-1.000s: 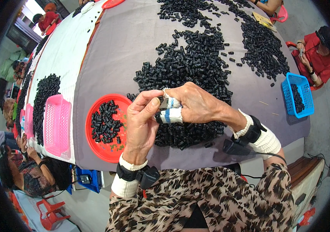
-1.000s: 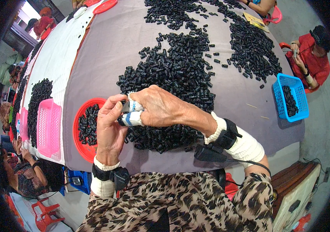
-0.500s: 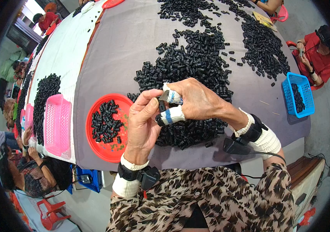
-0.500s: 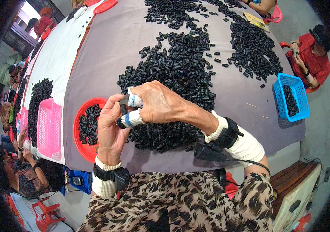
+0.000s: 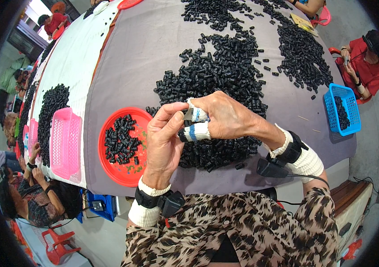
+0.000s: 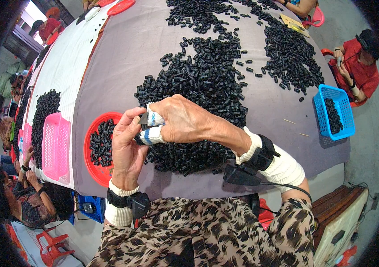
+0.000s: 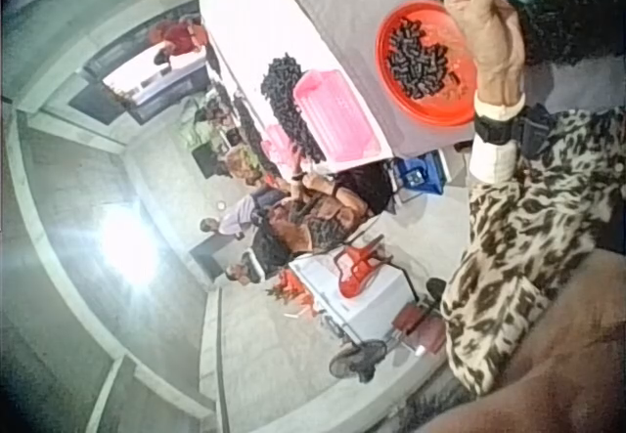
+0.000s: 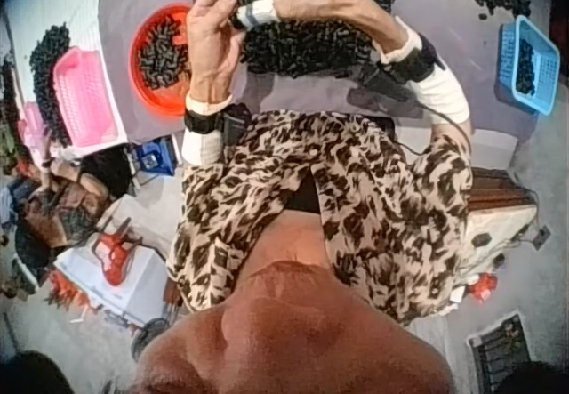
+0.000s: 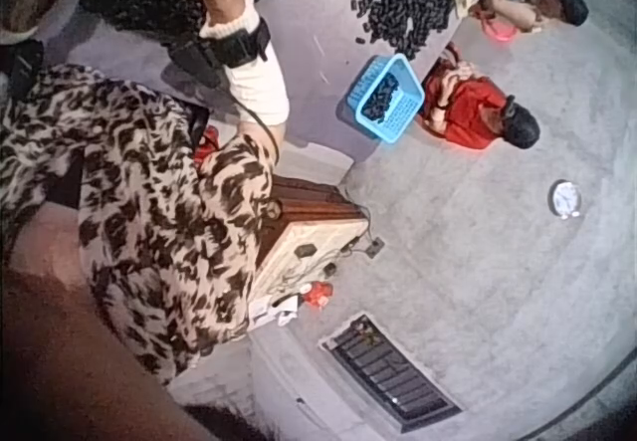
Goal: The person is sorting small black plastic components by taking them from a large pile and placing them into containers.
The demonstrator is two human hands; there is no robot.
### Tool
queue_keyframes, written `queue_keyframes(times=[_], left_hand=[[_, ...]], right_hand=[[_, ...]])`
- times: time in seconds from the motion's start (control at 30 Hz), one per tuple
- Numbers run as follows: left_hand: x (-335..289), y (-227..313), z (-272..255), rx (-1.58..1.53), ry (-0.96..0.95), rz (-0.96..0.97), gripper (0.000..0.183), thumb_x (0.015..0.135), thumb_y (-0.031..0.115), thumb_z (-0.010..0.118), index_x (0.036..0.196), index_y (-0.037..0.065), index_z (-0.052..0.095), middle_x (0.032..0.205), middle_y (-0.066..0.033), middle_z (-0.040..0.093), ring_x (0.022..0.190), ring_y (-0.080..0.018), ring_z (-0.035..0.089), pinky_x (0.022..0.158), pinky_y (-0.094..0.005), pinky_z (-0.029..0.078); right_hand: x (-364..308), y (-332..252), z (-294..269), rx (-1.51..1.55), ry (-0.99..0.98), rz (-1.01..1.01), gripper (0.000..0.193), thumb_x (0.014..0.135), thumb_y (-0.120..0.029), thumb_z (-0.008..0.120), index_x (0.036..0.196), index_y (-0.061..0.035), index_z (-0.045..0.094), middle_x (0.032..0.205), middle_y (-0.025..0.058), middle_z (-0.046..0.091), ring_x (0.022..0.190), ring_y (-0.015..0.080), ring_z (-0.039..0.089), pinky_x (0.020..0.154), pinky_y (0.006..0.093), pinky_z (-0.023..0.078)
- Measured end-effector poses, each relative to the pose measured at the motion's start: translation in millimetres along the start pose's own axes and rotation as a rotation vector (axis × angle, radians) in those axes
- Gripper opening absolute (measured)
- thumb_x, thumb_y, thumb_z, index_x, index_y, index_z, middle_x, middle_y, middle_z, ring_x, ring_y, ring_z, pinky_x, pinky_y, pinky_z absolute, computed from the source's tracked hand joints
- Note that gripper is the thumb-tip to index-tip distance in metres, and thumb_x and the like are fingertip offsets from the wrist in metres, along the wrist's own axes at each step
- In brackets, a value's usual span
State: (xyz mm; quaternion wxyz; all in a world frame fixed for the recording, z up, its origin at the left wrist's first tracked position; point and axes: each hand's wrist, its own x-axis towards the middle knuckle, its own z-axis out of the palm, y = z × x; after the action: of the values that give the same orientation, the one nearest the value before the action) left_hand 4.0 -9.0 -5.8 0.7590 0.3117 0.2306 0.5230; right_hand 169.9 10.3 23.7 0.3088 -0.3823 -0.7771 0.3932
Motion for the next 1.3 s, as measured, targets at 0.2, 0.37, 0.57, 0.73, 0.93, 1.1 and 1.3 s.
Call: queue_keyframes(times=[0.2, 0.37, 0.57, 0.73, 0.93, 1.1, 1.3], left_hand=[[0, -3, -2, -0.082, 0.006, -0.018, 0.018, 0.088, 0.007, 0.054, 0.104, 0.000, 0.055, 0.094, -0.0087, 0.061, 0.086, -0.0148, 0.060, 0.076, -0.0284, 0.050], [-2, 0, -1, -0.154, -0.054, -0.005, 0.021, 0.083, 0.004, 0.057, 0.104, 0.000, 0.055, 0.091, -0.0095, 0.062, 0.084, -0.0144, 0.060, 0.076, -0.0273, 0.049], [3, -2, 0, 0.058, 0.029, -0.011, 0.022, 0.080, 0.001, 0.058, 0.101, -0.002, 0.055, 0.088, -0.0077, 0.062, 0.077, -0.0131, 0.060, 0.072, -0.0254, 0.049], [2, 0, 1, -0.026, 0.038, -0.033, 0.023, 0.083, 0.003, 0.057, 0.105, -0.003, 0.055, 0.091, -0.0091, 0.062, 0.081, -0.0142, 0.061, 0.075, -0.0262, 0.049], [-1, -5, -4, -0.093, 0.022, -0.012, 0.024, 0.085, 0.003, 0.055, 0.108, -0.003, 0.055, 0.097, -0.0107, 0.062, 0.088, -0.0149, 0.060, 0.080, -0.0275, 0.050], [-1, -5, -6, -0.042, 0.010, -0.016, 0.024, 0.085, 0.003, 0.055, 0.108, -0.003, 0.055, 0.098, -0.0096, 0.062, 0.089, -0.0134, 0.060, 0.080, -0.0265, 0.049], [-2, -4, -8, -0.048, -0.027, 0.001, 0.024, 0.085, 0.003, 0.056, 0.107, -0.003, 0.055, 0.097, -0.0080, 0.062, 0.087, -0.0121, 0.060, 0.077, -0.0244, 0.049]], right_hand=[[-1, -2, -1, -0.032, 0.001, -0.032, 0.031, 0.068, -0.026, 0.069, 0.071, 0.0023, 0.055, 0.061, 0.0158, 0.058, 0.053, 0.0263, 0.057, 0.052, 0.0356, 0.043], [-1, -7, 1, 0.044, 0.100, 0.057, 0.031, 0.065, -0.023, 0.072, 0.071, 0.0014, 0.054, 0.059, 0.0111, 0.055, 0.052, 0.0199, 0.053, 0.051, 0.0333, 0.043], [-3, -1, 4, 0.036, 0.122, 0.048, 0.030, 0.064, -0.022, 0.072, 0.071, 0.0009, 0.053, 0.060, 0.0107, 0.055, 0.053, 0.0186, 0.053, 0.051, 0.0334, 0.042], [-4, 0, 3, 0.047, 0.123, 0.064, 0.029, 0.065, -0.022, 0.072, 0.073, -0.0002, 0.055, 0.061, 0.0105, 0.056, 0.054, 0.0180, 0.053, 0.053, 0.0325, 0.043], [-4, 3, 1, 0.103, 0.078, 0.094, 0.030, 0.066, -0.025, 0.071, 0.074, -0.0006, 0.056, 0.062, 0.0096, 0.056, 0.055, 0.0178, 0.054, 0.054, 0.0313, 0.043], [-2, 5, 0, 0.035, 0.014, 0.061, 0.033, 0.065, -0.029, 0.070, 0.072, -0.0002, 0.056, 0.062, 0.0102, 0.056, 0.055, 0.0191, 0.053, 0.054, 0.0325, 0.043], [0, 4, -2, 0.018, -0.009, 0.046, 0.035, 0.065, -0.030, 0.069, 0.071, 0.0015, 0.056, 0.061, 0.0125, 0.057, 0.055, 0.0227, 0.055, 0.054, 0.0344, 0.043]])
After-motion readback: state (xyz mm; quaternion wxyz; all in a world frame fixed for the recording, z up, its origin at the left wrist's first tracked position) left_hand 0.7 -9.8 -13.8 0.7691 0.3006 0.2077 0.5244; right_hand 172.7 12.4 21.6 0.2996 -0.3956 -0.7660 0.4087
